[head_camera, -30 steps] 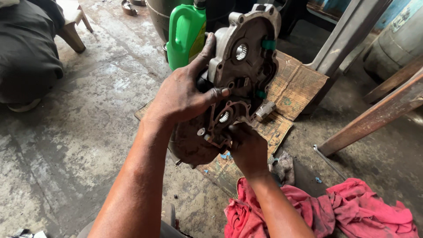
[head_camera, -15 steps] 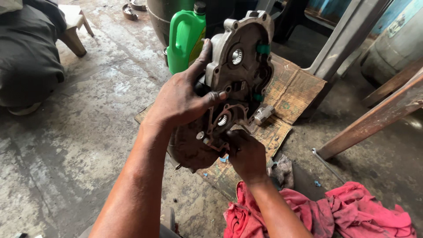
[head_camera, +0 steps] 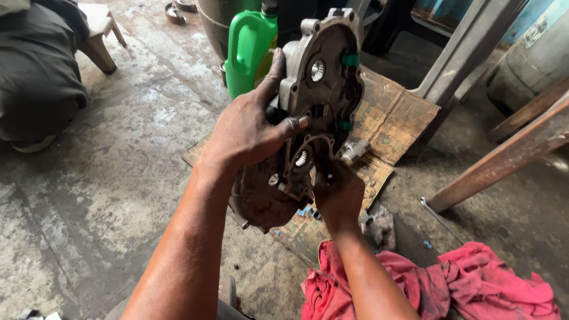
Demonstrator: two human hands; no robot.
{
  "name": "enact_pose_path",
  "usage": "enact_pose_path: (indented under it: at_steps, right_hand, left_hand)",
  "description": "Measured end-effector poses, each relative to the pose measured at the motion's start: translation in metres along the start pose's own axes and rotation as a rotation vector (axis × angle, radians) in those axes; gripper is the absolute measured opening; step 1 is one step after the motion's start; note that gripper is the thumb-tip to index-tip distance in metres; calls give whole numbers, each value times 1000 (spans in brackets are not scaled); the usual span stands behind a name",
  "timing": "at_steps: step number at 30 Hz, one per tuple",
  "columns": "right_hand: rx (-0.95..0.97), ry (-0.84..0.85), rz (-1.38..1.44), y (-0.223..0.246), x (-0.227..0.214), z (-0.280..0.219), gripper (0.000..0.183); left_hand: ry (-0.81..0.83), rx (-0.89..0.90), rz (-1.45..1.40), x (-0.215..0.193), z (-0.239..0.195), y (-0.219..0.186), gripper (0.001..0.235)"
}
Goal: The person cleans the inside of a disassembled engine casing using a red cloth and a small metal tool. They wipe the surfaces and scrape out debris from the internal cavities and bearing areas.
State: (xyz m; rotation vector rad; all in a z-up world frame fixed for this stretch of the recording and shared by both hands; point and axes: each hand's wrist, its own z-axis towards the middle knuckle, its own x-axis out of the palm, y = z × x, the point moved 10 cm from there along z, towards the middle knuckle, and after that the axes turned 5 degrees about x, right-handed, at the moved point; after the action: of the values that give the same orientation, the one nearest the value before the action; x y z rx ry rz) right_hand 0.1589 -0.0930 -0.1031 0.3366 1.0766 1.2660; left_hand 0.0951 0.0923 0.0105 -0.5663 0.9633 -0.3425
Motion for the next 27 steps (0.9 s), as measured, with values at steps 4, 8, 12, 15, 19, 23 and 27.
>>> enact_pose_path:
  at_steps: [4,8,12,15,19,23,27]
  right_hand:
    - [-5,-35,17,2,-2,5,23]
    - [131,-11,31,-12,3,-3,21]
    - [14,-47,18,-1,3,2,21]
    - [88,-58,73,-12,7,-4,19]
    - [308,-67,150,-39,9,-11,26]
    - [84,-26,-105,-30,13,-10,19]
    - [-62,85,-149,-44,12,-7,18]
  left_hand:
    - [24,-4,16,2,5,-2,109]
    - [29,0,41,5,0,1,112]
    - [-13,62,66,-1,6,-5,112]
    - [16,31,58,1,2,0,109]
    - [21,5,22,1,1,2,112]
    - [-12,76,49,-3,1,-8,111]
    - [8,74,97,1,1,-21,111]
